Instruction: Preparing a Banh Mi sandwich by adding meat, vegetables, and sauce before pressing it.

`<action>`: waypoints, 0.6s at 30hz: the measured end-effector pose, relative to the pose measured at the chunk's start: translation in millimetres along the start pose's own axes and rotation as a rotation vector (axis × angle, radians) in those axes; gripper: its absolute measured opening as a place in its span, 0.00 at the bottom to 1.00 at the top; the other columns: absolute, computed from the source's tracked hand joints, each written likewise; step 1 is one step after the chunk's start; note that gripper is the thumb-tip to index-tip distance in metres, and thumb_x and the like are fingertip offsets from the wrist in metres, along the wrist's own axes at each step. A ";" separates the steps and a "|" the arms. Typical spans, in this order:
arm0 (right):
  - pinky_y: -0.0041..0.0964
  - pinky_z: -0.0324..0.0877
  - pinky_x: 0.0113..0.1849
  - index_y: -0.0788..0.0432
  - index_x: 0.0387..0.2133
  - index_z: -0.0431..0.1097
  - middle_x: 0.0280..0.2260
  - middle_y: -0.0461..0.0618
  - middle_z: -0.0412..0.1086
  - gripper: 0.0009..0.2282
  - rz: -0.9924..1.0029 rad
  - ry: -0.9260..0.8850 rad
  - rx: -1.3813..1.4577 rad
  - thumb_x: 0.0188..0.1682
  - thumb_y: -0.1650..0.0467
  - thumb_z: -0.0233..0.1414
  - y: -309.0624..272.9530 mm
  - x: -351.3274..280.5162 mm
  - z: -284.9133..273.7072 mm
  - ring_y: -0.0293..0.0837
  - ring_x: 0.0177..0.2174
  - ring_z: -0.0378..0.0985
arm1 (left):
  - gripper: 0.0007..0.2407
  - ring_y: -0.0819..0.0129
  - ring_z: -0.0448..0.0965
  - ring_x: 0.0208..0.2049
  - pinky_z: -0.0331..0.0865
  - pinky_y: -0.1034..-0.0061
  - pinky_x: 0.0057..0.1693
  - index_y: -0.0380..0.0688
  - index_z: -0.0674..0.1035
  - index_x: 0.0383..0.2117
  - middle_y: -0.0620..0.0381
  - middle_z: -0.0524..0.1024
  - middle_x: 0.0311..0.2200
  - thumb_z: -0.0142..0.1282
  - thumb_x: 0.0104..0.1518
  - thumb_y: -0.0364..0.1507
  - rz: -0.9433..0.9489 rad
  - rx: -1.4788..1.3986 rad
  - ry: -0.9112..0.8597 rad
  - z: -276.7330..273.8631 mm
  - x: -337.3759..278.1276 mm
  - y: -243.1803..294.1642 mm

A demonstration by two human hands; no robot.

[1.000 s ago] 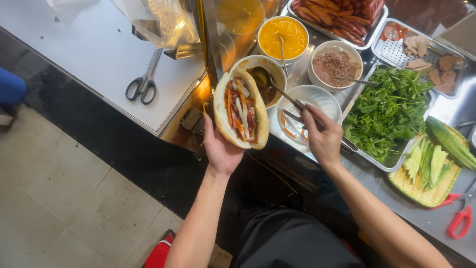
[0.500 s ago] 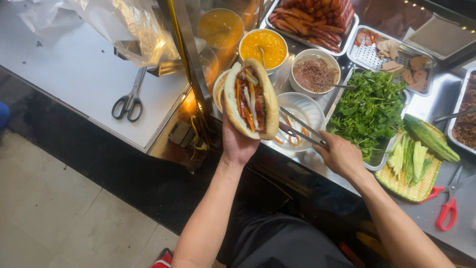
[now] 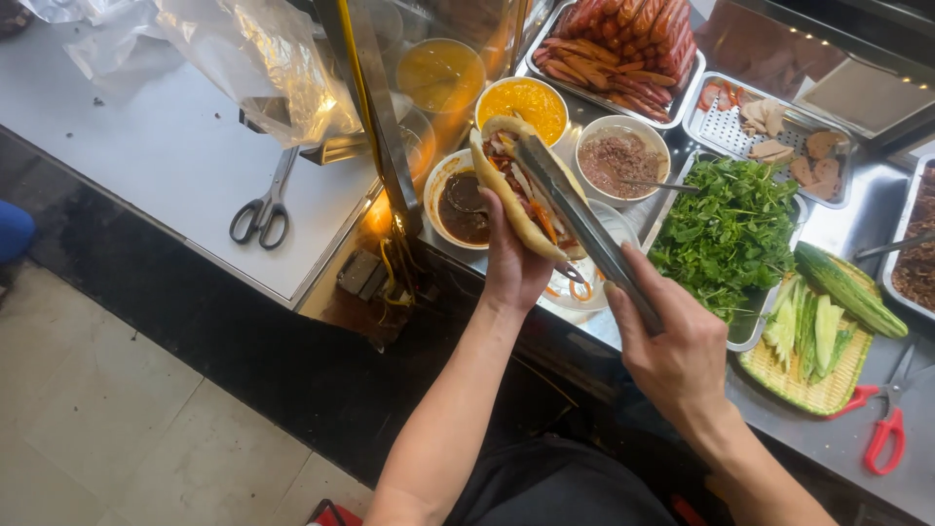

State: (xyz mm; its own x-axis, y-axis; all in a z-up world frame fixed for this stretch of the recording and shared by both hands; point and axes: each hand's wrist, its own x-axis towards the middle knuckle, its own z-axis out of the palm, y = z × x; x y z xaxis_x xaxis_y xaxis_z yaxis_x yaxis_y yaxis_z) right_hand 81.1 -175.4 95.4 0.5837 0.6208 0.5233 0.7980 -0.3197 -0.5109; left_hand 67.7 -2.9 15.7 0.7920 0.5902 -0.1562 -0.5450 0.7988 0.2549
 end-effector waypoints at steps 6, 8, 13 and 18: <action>0.40 0.68 0.24 0.40 0.52 0.77 0.19 0.46 0.67 0.16 -0.073 0.005 -0.180 0.50 0.66 0.60 14.4 -19.7 19.0 0.49 0.21 0.75 | 0.34 0.57 0.61 0.66 0.56 0.47 0.69 0.80 0.49 0.69 0.58 0.55 0.68 0.57 0.58 0.45 0.259 0.209 0.163 24.1 -9.6 10.2; 0.40 0.68 0.23 0.40 0.53 0.77 0.19 0.45 0.67 0.16 -0.058 -0.003 -0.161 0.50 0.66 0.60 11.4 -15.6 14.9 0.48 0.21 0.75 | 0.35 0.57 0.60 0.66 0.56 0.47 0.69 0.80 0.48 0.69 0.57 0.54 0.68 0.57 0.59 0.44 0.275 0.216 0.176 26.8 -14.8 11.1; 0.40 0.68 0.24 0.44 0.55 0.76 0.20 0.46 0.65 0.17 -0.046 0.002 -0.097 0.52 0.66 0.60 3.8 2.3 18.8 0.49 0.21 0.74 | 0.34 0.68 0.62 0.62 0.59 0.54 0.69 0.83 0.46 0.70 0.62 0.55 0.66 0.56 0.61 0.43 0.272 0.249 0.193 9.5 -11.6 8.1; 0.44 0.73 0.30 0.44 0.53 0.77 0.29 0.49 0.75 0.16 0.034 -0.043 -0.029 0.51 0.66 0.61 -0.4 6.0 21.0 0.53 0.30 0.81 | 0.39 0.59 0.65 0.62 0.62 0.51 0.68 0.78 0.51 0.70 0.57 0.60 0.63 0.64 0.53 0.42 0.238 0.274 0.209 18.3 -20.6 16.7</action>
State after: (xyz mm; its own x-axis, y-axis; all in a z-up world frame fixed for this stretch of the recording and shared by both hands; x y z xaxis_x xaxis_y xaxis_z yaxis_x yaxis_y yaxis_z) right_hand 81.1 -156.5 84.4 0.6043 0.6391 0.4757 0.7820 -0.3614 -0.5078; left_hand 47.3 -3.8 40.6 0.5649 0.7879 -0.2452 -0.5900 0.5934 0.5475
